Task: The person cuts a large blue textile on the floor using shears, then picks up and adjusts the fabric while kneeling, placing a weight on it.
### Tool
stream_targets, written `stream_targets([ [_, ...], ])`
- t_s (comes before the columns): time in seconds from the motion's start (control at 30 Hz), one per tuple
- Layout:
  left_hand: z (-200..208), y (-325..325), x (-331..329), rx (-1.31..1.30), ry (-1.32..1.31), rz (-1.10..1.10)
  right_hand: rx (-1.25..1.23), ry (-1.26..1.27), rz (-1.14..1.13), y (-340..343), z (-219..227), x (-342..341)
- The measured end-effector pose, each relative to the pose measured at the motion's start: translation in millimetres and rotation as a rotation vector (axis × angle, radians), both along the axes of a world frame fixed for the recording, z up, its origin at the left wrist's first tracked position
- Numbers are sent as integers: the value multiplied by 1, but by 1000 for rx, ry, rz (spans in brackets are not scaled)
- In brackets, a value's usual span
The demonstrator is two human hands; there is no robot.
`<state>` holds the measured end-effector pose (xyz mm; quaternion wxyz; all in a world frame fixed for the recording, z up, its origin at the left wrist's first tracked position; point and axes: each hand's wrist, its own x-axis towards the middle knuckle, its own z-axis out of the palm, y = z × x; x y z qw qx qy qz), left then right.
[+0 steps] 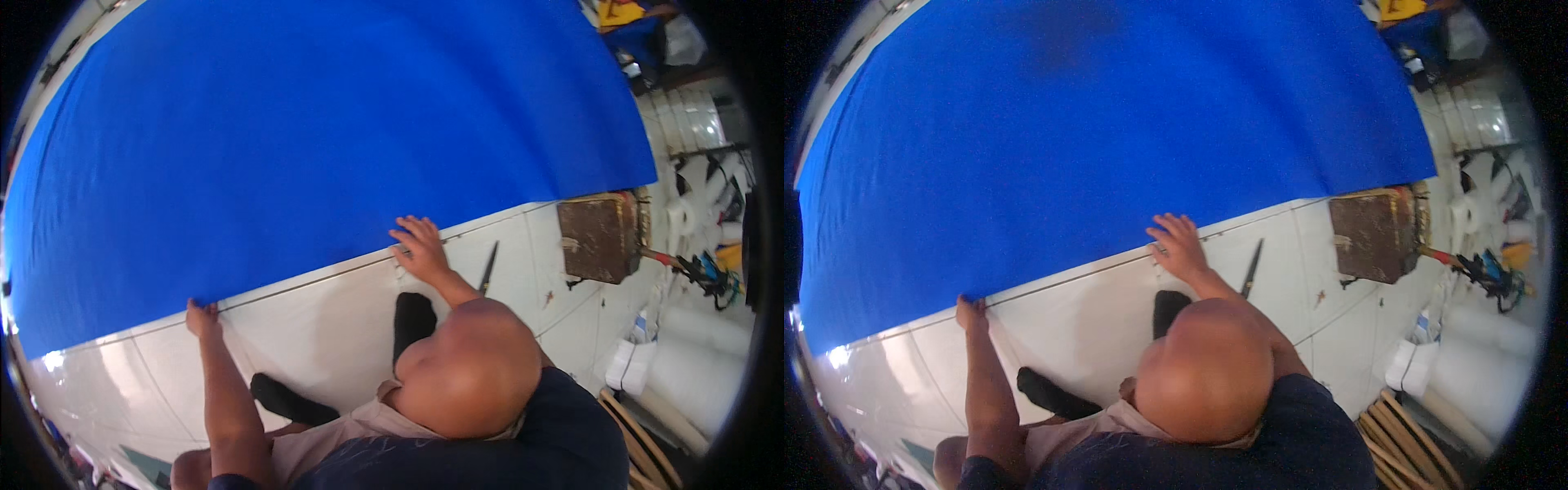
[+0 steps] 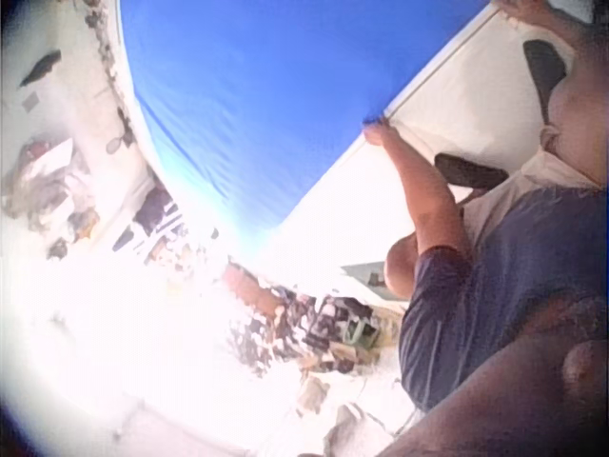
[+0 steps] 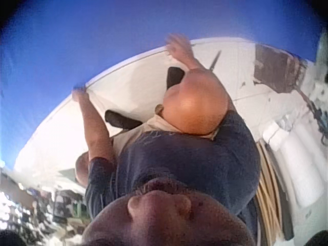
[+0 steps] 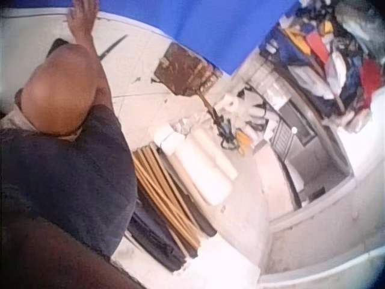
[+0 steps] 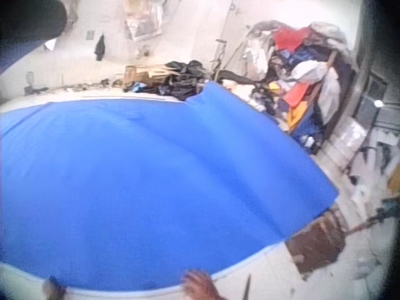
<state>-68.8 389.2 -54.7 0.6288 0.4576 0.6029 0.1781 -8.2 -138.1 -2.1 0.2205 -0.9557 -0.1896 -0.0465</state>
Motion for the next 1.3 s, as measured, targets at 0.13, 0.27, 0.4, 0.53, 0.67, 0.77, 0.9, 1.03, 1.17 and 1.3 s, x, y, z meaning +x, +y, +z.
stream_targets([
  [0.13,-10,6,-17,188,135,-114,3,-32,93,18,4,4],
  [0.27,-33,42,-43,972,846,-634,64,-164,141,42,2,11],
  [0.4,6,-9,4,238,186,-65,-7,-71,69,24,3,3],
  [0.53,33,-19,-10,529,628,-229,-15,-4,116,28,9,-1],
  [0.67,79,-44,4,744,795,-335,10,54,73,25,30,34],
  [0.77,53,-47,5,1160,707,-649,-41,-10,79,17,31,75],
  [0.9,58,-94,37,1186,577,-937,-165,-44,96,0,41,148],
  [1.03,48,-117,42,1124,576,-1011,-188,-20,112,18,45,227],
  [1.17,45,-114,36,1109,601,-1042,-214,-95,53,48,21,299],
  [1.3,43,-124,51,1077,650,-1111,-205,-121,-70,36,-2,353],
])
